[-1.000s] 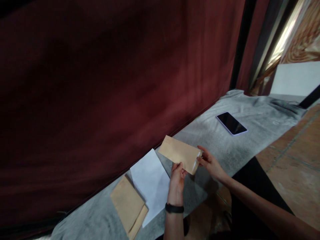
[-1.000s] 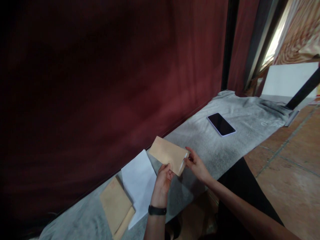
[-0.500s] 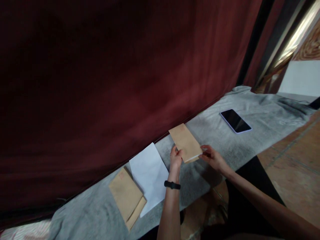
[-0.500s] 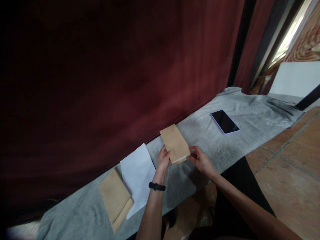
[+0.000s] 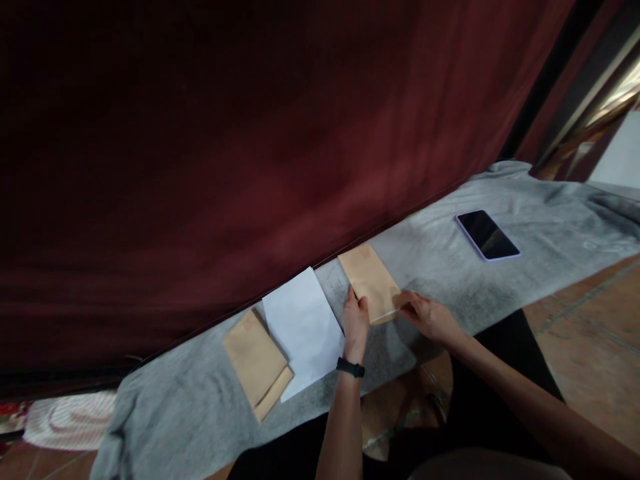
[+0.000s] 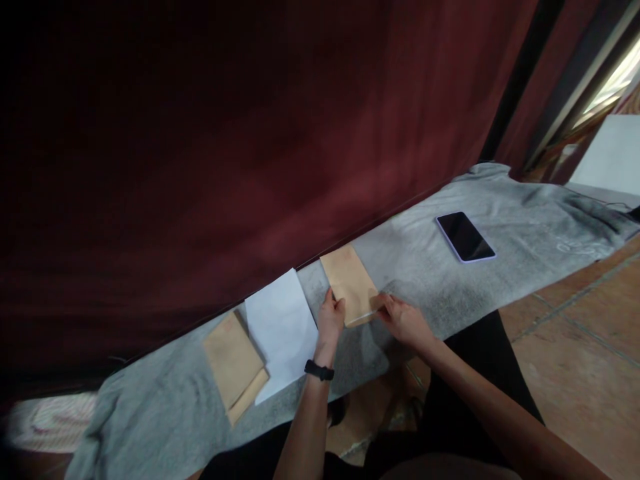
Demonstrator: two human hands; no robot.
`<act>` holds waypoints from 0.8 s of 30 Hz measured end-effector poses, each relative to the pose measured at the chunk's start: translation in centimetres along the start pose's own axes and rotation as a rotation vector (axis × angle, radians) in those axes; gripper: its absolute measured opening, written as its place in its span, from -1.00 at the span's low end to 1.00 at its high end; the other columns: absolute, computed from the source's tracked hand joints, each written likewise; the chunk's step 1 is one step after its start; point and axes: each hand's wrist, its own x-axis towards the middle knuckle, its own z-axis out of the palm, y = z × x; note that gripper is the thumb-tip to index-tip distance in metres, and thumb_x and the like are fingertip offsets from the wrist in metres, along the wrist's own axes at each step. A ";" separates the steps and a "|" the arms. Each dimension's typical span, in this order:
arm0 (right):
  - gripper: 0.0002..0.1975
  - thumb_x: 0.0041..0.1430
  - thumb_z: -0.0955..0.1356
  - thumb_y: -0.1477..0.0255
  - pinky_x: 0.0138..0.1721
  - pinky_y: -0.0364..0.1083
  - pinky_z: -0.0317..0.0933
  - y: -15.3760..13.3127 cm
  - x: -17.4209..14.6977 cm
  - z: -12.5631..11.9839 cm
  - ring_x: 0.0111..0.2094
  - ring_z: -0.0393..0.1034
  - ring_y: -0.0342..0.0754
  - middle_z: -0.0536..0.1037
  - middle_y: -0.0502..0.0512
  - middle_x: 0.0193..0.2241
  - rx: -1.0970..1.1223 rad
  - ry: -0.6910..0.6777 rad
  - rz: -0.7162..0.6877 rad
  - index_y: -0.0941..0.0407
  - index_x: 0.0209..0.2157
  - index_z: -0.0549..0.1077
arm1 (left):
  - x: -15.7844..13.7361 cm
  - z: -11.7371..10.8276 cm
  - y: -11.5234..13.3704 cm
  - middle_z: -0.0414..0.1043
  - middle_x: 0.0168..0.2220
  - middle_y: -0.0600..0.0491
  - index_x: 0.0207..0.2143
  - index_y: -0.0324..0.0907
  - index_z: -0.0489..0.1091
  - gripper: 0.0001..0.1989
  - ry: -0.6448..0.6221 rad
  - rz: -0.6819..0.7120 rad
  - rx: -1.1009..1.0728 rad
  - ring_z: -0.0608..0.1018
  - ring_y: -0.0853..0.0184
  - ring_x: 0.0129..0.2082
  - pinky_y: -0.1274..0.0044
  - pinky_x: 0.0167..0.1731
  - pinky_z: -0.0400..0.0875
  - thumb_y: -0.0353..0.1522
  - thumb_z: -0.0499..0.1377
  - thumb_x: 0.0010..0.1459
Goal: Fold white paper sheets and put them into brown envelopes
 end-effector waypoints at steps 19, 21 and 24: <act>-0.65 0.43 0.24 0.37 0.07 0.11 0.37 2.1 2.6 -2.9 0.08 0.45 0.11 0.49 0.20 0.13 -0.174 -0.022 -0.504 0.04 0.17 0.43 | -4.4 -0.1 0.0 0.24 0.35 -0.12 0.28 -0.17 0.26 -0.56 -0.177 0.513 0.458 0.21 0.15 0.41 0.25 0.37 0.21 -0.23 0.03 0.43; -0.65 0.43 0.25 0.36 0.05 0.11 0.39 2.4 2.8 -2.9 0.06 0.46 0.12 0.50 0.22 0.13 -0.183 -0.039 -0.524 0.06 0.17 0.44 | -4.2 -0.3 0.2 0.26 0.34 -0.14 0.27 -0.18 0.28 -0.56 -0.193 0.513 0.479 0.23 0.15 0.40 0.25 0.36 0.22 -0.23 0.03 0.43; -0.65 0.41 0.27 0.35 0.02 0.09 0.41 2.7 3.2 -3.0 0.02 0.49 0.11 0.51 0.20 0.12 -0.165 -0.070 -0.537 0.04 0.17 0.44 | -4.0 -0.5 0.5 0.28 0.32 -0.15 0.25 -0.19 0.29 -0.59 -0.214 0.521 0.515 0.26 0.16 0.38 0.28 0.35 0.23 -0.29 0.05 0.42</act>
